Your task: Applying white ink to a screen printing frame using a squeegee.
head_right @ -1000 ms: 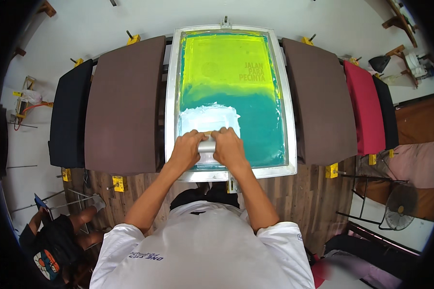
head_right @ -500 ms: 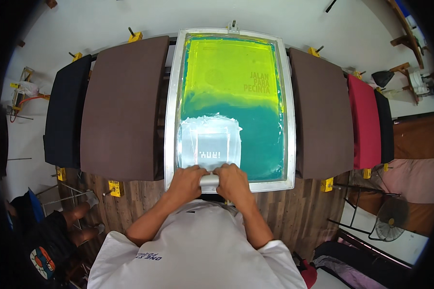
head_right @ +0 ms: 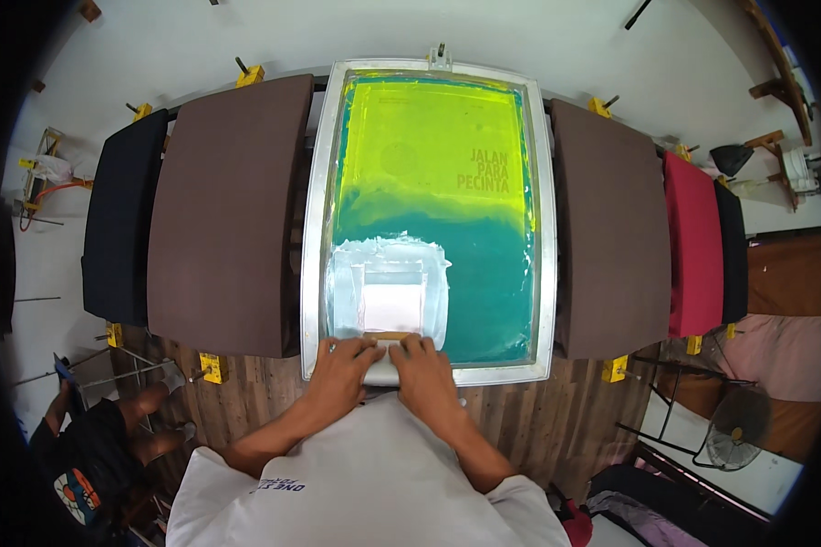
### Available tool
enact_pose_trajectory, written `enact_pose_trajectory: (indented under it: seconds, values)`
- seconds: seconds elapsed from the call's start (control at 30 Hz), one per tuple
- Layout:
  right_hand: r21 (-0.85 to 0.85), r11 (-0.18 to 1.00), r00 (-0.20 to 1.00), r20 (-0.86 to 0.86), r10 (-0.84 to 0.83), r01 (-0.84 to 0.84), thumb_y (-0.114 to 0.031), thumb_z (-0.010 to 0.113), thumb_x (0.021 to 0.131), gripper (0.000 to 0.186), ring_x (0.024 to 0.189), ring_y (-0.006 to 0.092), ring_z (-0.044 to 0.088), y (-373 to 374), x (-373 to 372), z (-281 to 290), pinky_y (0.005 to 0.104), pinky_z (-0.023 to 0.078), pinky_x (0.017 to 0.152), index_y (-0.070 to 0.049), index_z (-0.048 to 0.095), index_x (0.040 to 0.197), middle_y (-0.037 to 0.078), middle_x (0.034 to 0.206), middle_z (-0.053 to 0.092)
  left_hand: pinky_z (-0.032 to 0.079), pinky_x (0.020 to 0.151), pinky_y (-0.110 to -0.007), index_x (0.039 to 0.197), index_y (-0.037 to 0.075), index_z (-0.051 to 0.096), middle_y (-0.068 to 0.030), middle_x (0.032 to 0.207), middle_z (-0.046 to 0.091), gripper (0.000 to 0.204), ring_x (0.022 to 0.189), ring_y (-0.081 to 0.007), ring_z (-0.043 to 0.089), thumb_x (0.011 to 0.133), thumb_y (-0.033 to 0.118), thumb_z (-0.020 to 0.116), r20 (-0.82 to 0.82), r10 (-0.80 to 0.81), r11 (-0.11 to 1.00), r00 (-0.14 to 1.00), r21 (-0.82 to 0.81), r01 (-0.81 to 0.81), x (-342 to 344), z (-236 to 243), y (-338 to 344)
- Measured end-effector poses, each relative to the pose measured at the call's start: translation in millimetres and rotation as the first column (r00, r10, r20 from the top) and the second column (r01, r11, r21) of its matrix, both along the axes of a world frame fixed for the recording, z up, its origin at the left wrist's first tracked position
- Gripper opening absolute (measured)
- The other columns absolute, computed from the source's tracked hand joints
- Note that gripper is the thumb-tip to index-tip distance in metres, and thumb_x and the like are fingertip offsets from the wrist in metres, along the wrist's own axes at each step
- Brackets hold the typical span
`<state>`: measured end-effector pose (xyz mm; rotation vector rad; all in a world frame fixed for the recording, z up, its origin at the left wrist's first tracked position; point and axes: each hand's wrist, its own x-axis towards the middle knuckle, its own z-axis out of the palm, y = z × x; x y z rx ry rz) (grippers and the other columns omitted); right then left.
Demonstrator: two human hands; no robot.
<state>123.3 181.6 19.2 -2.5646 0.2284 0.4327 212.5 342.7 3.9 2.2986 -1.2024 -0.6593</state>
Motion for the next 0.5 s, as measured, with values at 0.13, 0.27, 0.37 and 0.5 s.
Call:
enact_pose_trajectory:
  seconds: [0.13, 0.27, 0.37, 0.5]
  values:
    - [-0.116, 0.993, 0.981, 0.196, -0.012, 0.035, 0.003, 0.066, 0.068, 0.038, 0.105, 0.0314, 0.057, -19.8, 48.2, -0.6, 0.0424, 0.052, 0.074, -0.006, 0.06, 0.105, 0.013, 0.111, 0.058, 0.035, 0.096, -0.045, 0.118, 0.006, 0.063, -0.012, 0.117, 0.062, 0.052, 0.113, -0.0265, 0.056, 0.068, -0.011, 0.061, 0.118, 0.135, 0.986, 0.984, -0.11, -0.122, 36.6, 5.4, -28.6]
    - [-0.16, 0.985, 0.969, 0.245, -0.03, 0.071, 0.002, 0.061, 0.074, 0.04, 0.111, 0.0319, 0.054, -10.4, 37.9, -25.7, 0.0422, 0.052, 0.076, -0.006, 0.059, 0.112, 0.015, 0.118, 0.055, 0.035, 0.097, -0.046, 0.128, 0.007, 0.056, -0.0117, 0.129, 0.055, 0.062, 0.12, -0.027, 0.052, 0.069, -0.012, 0.061, 0.166, 0.108, 0.992, 0.98, -0.075, -0.097, 26.0, -18.2, -22.1]
    - [-0.146, 0.988, 0.982, 0.188, -0.014, 0.042, 0.001, 0.061, 0.074, 0.044, 0.114, 0.033, 0.052, 10.4, -8.3, -23.9, 0.0451, 0.051, 0.079, -0.004, 0.059, 0.118, 0.016, 0.123, 0.053, 0.034, 0.096, -0.048, 0.13, 0.004, 0.056, -0.0138, 0.127, 0.056, 0.065, 0.119, -0.0288, 0.053, 0.066, -0.007, 0.065, 0.056, 0.022, 0.996, 0.998, -0.086, -0.017, -7.9, -12.8, 4.1]
    - [0.027, 1.0, 0.999, 0.034, -0.01, 0.009, 0.004, 0.064, 0.068, 0.044, 0.11, 0.0339, 0.055, -2.4, 5.4, 6.3, 0.0447, 0.052, 0.079, -0.004, 0.061, 0.11, 0.016, 0.118, 0.057, 0.035, 0.096, -0.047, 0.122, 0.007, 0.061, -0.0125, 0.12, 0.061, 0.062, 0.116, -0.0283, 0.054, 0.062, -0.006, 0.069, -0.057, 0.024, 0.998, 0.998, -0.055, -0.028, 4.7, 12.7, -0.6]
